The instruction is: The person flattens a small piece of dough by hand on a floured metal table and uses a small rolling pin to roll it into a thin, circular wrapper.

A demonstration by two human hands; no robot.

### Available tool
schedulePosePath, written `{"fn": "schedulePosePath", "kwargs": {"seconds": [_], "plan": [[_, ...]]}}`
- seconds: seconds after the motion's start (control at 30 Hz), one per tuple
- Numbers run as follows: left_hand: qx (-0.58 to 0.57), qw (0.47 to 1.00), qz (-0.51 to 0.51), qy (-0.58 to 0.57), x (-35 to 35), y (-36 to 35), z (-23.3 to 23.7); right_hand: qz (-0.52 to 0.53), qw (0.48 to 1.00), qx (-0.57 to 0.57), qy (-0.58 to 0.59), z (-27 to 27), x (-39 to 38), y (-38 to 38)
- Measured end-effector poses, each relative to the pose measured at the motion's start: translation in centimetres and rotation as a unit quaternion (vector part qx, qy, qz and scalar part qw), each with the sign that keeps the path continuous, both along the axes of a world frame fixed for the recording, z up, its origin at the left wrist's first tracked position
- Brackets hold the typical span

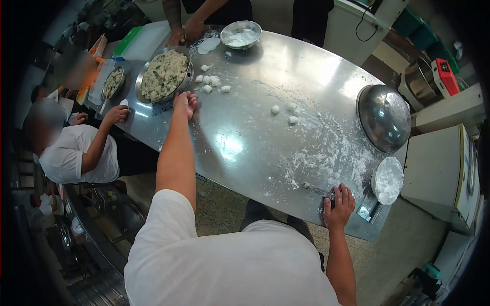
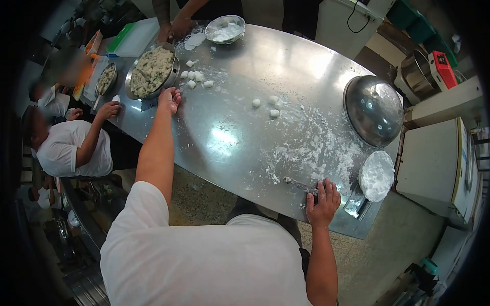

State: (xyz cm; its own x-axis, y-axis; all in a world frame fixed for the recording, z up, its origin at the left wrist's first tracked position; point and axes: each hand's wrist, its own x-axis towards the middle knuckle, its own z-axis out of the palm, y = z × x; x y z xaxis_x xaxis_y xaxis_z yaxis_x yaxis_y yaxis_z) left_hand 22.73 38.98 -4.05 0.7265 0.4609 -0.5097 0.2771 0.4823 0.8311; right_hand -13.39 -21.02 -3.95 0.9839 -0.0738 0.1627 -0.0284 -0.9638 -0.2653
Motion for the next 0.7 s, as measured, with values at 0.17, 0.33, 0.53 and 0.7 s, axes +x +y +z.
{"fn": "schedulePosePath", "kwargs": {"seconds": [0.17,0.33,0.53,0.7], "plan": [[0.066,0.997,0.003,0.029,-2.0,-2.8,1.3,-0.004,1.0,-0.006,0.02,0.4,0.1,0.1],[0.084,0.996,0.004,0.029,-4.2,-5.8,1.1,-0.002,1.0,-0.007,0.019,0.4,0.0,0.1],[0.146,0.984,-0.075,0.068,-7.7,-8.6,3.0,0.002,1.0,0.008,0.012,0.5,-0.1,0.2],[0.149,0.981,-0.089,0.082,-10.5,-12.2,4.1,-0.007,1.0,0.017,0.025,0.8,0.1,0.3]]}}
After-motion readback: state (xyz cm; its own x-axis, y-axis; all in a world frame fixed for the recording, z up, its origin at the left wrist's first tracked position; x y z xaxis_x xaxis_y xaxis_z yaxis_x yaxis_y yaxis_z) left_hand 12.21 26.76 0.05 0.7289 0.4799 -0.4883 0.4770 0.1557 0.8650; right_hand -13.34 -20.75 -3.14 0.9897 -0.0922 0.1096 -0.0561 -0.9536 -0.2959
